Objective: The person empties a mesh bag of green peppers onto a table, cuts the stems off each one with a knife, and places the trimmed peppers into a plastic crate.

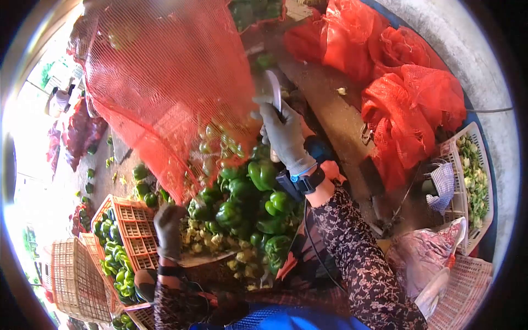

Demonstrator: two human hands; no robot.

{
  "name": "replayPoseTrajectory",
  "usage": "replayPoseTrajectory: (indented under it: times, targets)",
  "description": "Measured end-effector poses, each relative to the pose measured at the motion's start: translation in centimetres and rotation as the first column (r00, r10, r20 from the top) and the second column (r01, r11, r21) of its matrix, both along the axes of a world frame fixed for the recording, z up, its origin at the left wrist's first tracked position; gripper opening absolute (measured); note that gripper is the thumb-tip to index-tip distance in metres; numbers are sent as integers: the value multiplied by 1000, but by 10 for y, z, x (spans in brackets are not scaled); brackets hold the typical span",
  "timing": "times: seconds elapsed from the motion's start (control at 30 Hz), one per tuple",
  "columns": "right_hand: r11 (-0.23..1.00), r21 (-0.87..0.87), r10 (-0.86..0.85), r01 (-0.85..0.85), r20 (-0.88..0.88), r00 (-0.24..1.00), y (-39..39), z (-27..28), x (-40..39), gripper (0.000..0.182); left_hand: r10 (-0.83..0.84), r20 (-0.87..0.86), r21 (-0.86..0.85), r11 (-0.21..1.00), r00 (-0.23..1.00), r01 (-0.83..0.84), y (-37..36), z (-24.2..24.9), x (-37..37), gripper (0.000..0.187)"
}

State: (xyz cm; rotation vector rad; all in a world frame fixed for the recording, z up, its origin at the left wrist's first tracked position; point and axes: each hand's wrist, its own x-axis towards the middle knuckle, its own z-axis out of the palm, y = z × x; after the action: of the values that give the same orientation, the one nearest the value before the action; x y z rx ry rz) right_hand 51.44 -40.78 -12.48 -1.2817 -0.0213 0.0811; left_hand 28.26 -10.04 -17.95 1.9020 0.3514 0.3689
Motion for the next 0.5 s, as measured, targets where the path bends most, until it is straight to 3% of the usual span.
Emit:
replayPoseTrajectory:
  times: [0.03,0.07,0.1,0.13,0.17,0.2,0.27,0.33,0.37,0.4,0.43,0.47,0.5]
  targets:
    - [1000,5,-1,1,-2,1000,3,1,-6,25,-65,32,291,955,997,53,-3,34,20,10]
    - [1000,1,5,-5,-2,1000,4,-1,-9,25,-68,113,238,970,991,39,-15,69,40,14]
    - [999,-37,5,-4,30,1000,7,-6,-12,24,-46,202,58,998,978,35,-14,90,57,13]
    - [997,-74,4,1,62,998,9,-13,-14,23,-40,278,33,999,960,32,-12,113,75,10]
    - [986,-163,-11,41,180,984,12,-23,-14,23,-64,268,210,978,961,6,-16,137,82,12]
    - [985,-167,-8,40,185,983,15,-20,-18,23,-27,336,114,993,941,-12,-19,156,82,12]
    - [976,-213,41,36,349,936,23,-18,-28,22,107,506,-202,979,856,-2,-8,139,77,9]
    - [961,-276,66,35,350,935,24,-15,-31,21,138,195,81,984,971,-157,45,50,90,7]
    - [966,-255,45,40,320,946,27,-15,-28,20,31,55,62,997,998,-34,69,14,91,7]
    - [972,-228,19,49,288,958,31,-16,-25,20,59,192,-235,972,980,-13,50,11,91,9]
    - [959,-277,35,58,320,947,32,-19,-24,19,78,14,-111,991,997,-76,43,14,93,9]
    - [958,-283,43,45,297,954,32,-20,-30,19,-52,-43,121,991,998,57,52,-3,101,7]
    - [929,-370,117,19,342,932,35,-18,-32,19,-37,-127,227,972,991,65,50,-8,107,15]
